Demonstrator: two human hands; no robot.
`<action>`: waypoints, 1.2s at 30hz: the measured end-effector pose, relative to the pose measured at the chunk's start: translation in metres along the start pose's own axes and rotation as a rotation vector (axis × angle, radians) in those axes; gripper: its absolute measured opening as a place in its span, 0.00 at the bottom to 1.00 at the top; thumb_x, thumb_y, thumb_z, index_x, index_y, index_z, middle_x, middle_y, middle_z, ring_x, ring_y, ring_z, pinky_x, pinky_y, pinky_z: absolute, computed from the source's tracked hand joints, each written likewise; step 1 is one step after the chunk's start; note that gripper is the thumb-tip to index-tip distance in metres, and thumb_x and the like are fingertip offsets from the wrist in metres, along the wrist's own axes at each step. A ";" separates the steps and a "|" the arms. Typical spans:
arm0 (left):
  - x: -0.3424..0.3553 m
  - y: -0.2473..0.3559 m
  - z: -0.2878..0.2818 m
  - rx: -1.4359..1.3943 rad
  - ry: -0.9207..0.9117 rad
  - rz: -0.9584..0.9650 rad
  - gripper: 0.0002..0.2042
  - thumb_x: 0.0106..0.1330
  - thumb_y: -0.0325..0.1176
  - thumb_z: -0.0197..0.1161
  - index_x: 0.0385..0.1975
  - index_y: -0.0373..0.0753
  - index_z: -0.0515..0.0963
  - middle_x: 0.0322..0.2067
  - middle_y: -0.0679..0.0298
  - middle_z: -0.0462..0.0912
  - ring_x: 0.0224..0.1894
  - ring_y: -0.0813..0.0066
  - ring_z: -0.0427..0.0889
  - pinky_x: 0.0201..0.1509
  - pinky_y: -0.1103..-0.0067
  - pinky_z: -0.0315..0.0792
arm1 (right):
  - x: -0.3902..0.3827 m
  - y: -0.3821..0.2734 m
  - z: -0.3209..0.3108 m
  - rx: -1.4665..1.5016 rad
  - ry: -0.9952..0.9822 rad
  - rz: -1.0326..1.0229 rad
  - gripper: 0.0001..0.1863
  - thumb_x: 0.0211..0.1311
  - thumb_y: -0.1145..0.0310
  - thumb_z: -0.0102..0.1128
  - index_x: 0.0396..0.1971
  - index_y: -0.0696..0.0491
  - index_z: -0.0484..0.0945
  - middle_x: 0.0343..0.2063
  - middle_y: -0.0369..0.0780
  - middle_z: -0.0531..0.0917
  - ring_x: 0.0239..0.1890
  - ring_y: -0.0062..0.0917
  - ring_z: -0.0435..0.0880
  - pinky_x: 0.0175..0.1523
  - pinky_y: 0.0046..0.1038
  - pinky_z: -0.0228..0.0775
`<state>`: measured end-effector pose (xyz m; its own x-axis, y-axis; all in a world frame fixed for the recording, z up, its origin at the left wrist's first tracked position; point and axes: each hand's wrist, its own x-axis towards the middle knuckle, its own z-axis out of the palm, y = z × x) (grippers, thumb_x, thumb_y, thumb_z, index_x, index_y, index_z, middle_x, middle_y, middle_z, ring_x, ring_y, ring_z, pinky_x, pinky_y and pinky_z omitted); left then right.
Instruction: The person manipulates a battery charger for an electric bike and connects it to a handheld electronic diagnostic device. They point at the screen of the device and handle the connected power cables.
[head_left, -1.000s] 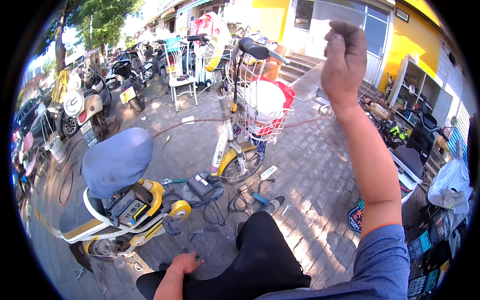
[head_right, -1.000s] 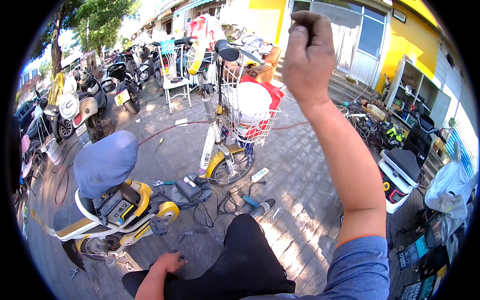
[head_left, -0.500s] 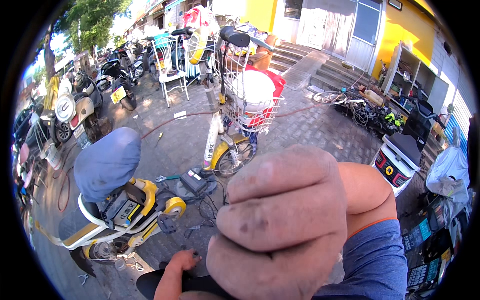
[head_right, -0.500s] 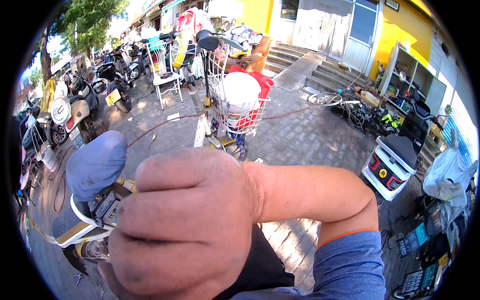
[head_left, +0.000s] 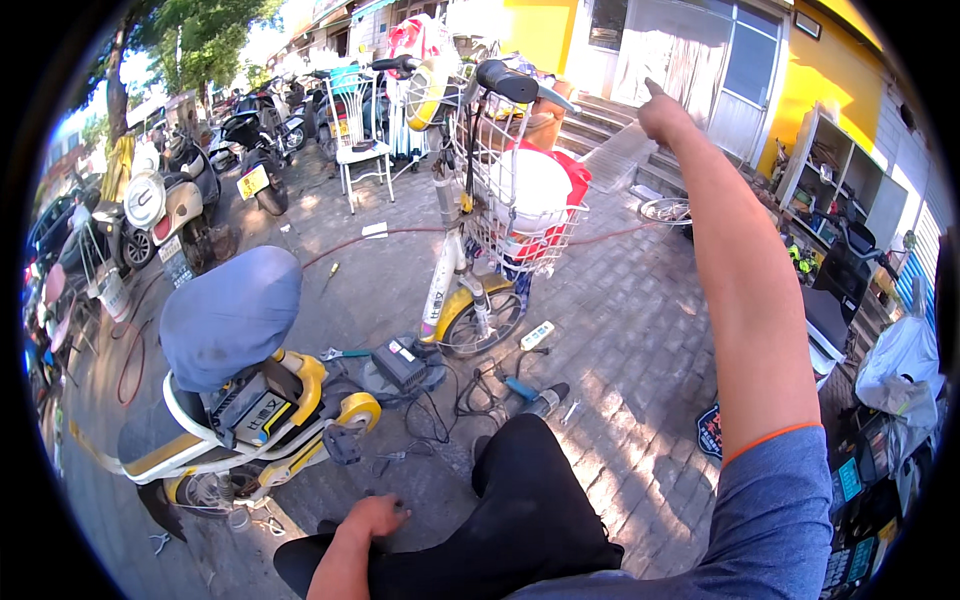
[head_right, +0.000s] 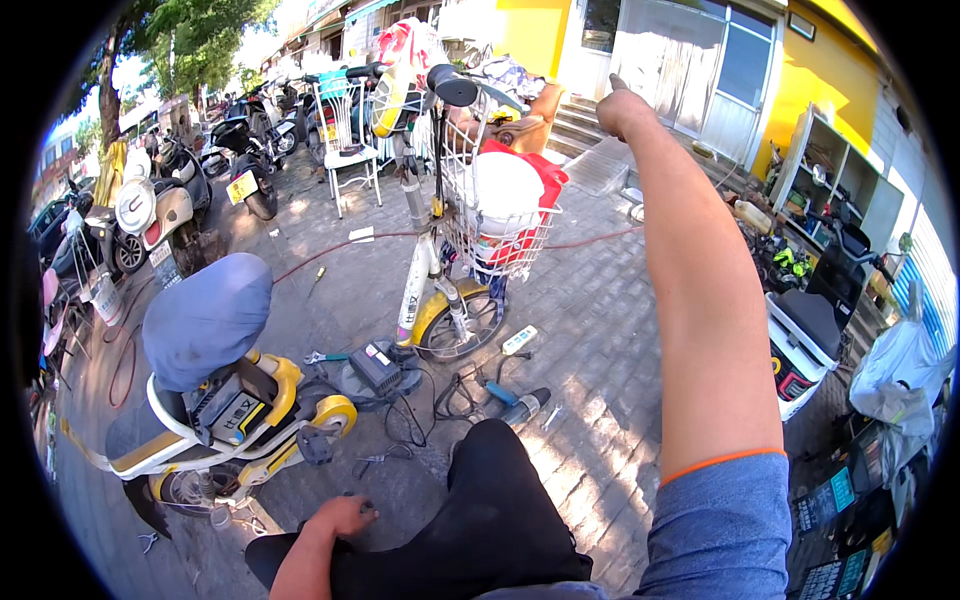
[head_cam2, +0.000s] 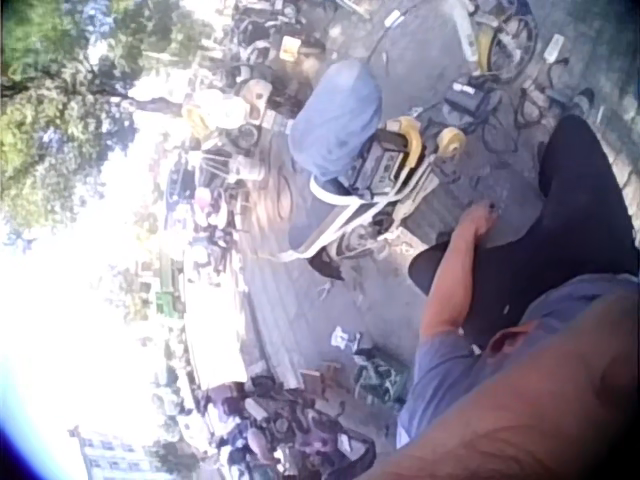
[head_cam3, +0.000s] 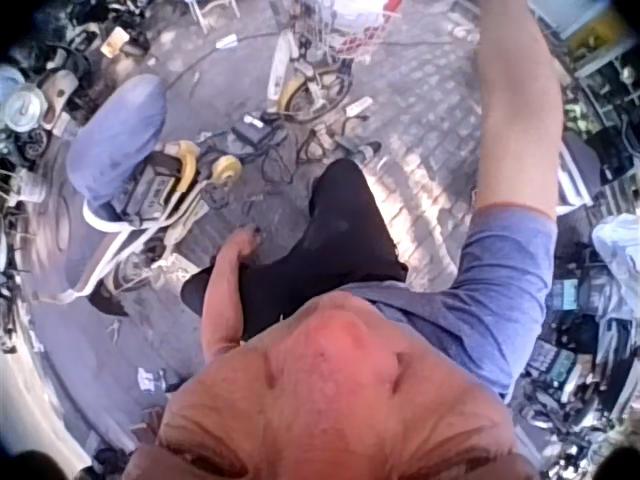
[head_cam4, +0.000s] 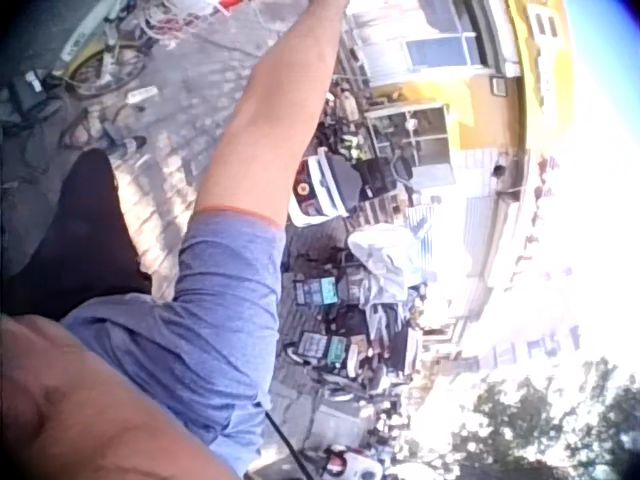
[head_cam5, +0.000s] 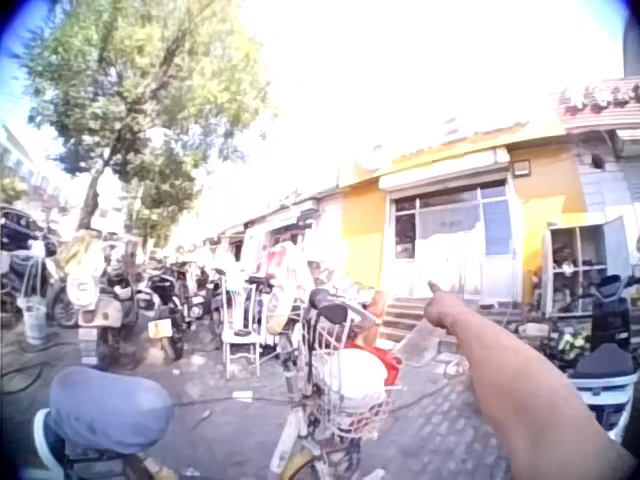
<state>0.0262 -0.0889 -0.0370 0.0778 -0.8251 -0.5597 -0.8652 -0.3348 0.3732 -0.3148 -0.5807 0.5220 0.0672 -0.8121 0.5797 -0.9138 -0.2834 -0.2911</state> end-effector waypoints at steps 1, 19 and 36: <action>0.002 0.005 -0.001 -0.003 0.004 -0.001 0.29 0.74 0.58 0.59 0.65 0.43 0.80 0.59 0.45 0.85 0.63 0.45 0.82 0.67 0.58 0.75 | 0.004 0.003 0.006 -0.006 0.081 -0.019 0.41 0.65 0.70 0.50 0.81 0.49 0.58 0.58 0.59 0.84 0.58 0.52 0.86 0.64 0.43 0.76; -0.002 -0.011 0.004 -0.051 0.001 -0.005 0.30 0.75 0.57 0.59 0.66 0.41 0.78 0.59 0.46 0.85 0.63 0.44 0.82 0.67 0.58 0.75 | -0.016 0.070 0.075 -0.039 -0.214 0.204 0.45 0.63 0.69 0.52 0.82 0.51 0.54 0.57 0.54 0.87 0.56 0.48 0.88 0.61 0.43 0.77; -0.013 -0.004 -0.006 -0.050 0.012 -0.011 0.29 0.75 0.57 0.59 0.65 0.41 0.79 0.58 0.46 0.86 0.63 0.44 0.82 0.67 0.58 0.75 | -0.027 0.063 0.064 -0.202 -0.256 0.233 0.52 0.60 0.76 0.54 0.85 0.40 0.48 0.67 0.50 0.81 0.67 0.44 0.82 0.66 0.45 0.75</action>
<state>0.0317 -0.0791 -0.0267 0.0929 -0.8266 -0.5550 -0.8386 -0.3655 0.4040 -0.3492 -0.6093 0.4396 -0.0767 -0.9508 0.3002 -0.9751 0.0087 -0.2217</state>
